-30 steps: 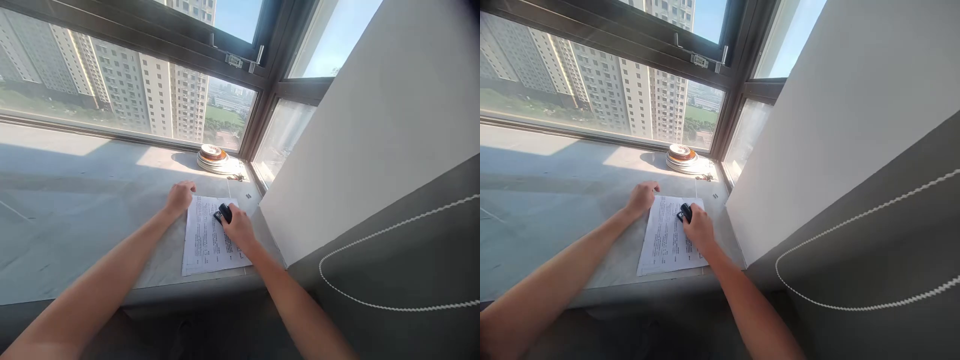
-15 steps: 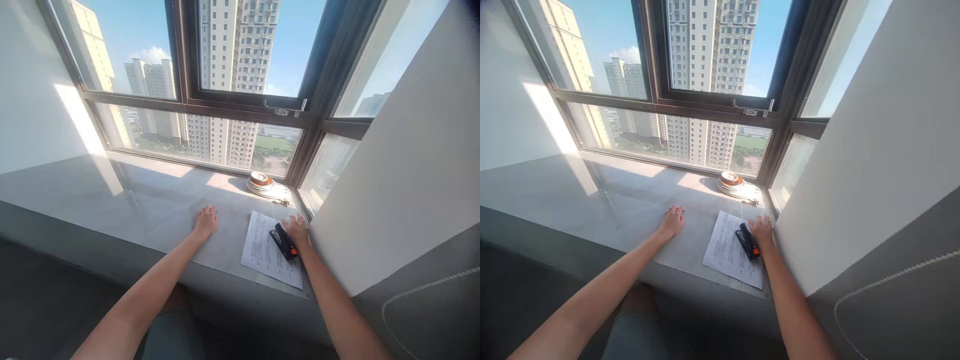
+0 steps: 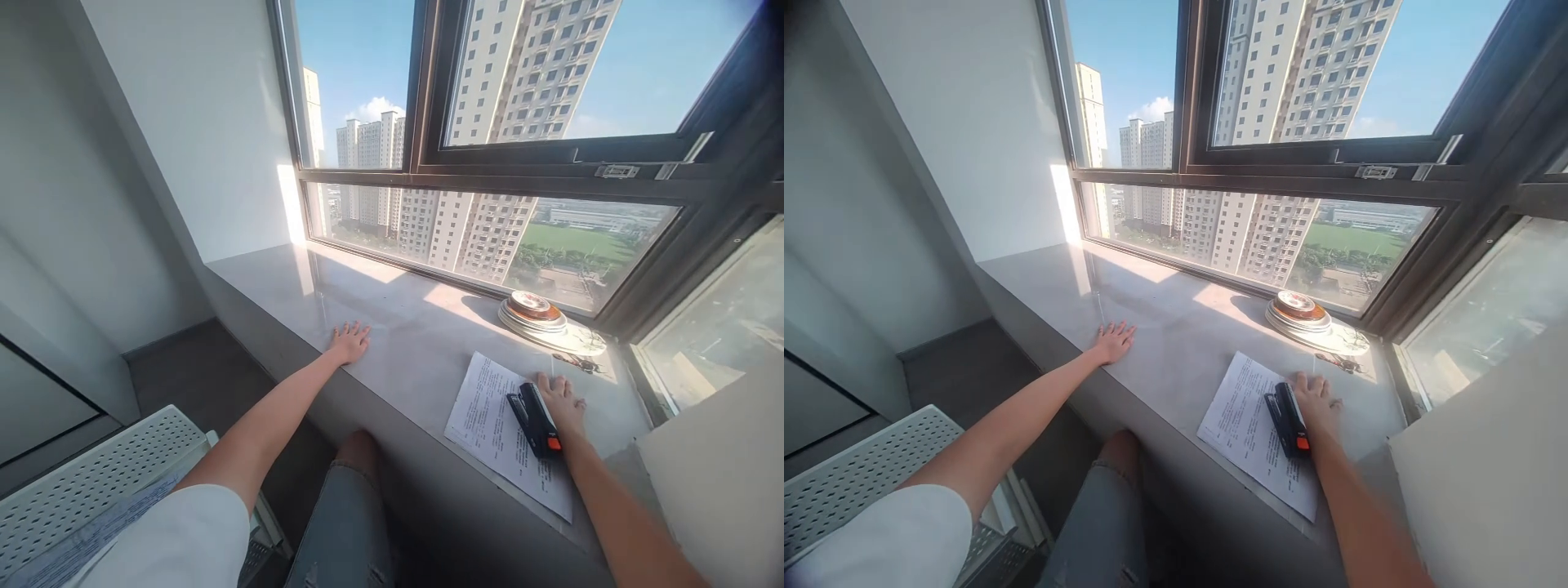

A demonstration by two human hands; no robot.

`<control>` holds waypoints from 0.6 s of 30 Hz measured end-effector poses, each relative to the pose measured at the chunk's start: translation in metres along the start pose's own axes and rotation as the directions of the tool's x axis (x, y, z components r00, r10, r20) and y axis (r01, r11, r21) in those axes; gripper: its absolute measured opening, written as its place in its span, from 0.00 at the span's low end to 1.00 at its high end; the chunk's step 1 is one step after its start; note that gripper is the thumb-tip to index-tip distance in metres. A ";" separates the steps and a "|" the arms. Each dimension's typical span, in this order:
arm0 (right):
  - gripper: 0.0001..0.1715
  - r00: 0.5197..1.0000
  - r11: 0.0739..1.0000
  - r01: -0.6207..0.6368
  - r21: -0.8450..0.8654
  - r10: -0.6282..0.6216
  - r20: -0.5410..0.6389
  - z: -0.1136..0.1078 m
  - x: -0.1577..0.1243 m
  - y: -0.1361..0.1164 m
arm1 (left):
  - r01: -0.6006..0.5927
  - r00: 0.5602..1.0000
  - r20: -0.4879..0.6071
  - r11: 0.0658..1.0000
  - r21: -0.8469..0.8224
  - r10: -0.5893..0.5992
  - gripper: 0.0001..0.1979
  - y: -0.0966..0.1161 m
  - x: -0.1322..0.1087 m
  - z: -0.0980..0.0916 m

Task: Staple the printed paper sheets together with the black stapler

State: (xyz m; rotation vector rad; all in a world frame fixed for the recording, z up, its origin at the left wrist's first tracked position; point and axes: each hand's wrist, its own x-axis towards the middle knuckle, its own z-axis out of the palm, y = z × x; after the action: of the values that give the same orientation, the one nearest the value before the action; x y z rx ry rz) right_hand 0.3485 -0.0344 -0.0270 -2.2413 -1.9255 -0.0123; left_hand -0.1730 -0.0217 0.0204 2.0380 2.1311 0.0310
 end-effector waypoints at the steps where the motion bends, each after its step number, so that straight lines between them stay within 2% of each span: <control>1: 0.39 1.000 1.000 0.011 0.012 -0.011 0.002 0.001 0.003 -0.010 | 0.002 1.000 -0.001 1.000 -0.004 -0.002 0.36 0.001 0.001 0.002; 6: 0.42 0.998 0.997 0.059 0.054 -0.060 0.019 0.001 0.019 -0.076 | 0.006 1.000 -0.021 1.000 -0.024 -0.007 0.35 -0.001 0.002 0.006; 10: 0.39 0.986 0.985 0.164 0.058 -0.166 0.030 0.001 0.031 -0.142 | -0.029 0.999 -0.023 1.000 -0.013 0.028 0.34 -0.015 0.008 0.000; 14: 0.38 0.964 0.964 0.251 0.082 -0.257 0.065 0.004 0.040 -0.200 | -0.028 0.999 -0.034 1.000 0.000 0.028 0.34 -0.035 0.027 -0.004; 18: 0.39 0.946 0.947 0.303 0.109 -0.313 0.085 0.008 0.051 -0.240 | -0.018 0.998 -0.062 1.000 0.011 0.018 0.35 -0.046 0.049 -0.004</control>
State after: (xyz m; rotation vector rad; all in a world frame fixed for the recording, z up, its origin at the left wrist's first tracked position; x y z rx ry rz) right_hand 0.1205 0.0506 0.0044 -1.8942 -2.2608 0.1488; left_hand -0.2208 0.0253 0.0113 2.0883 2.1535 0.0873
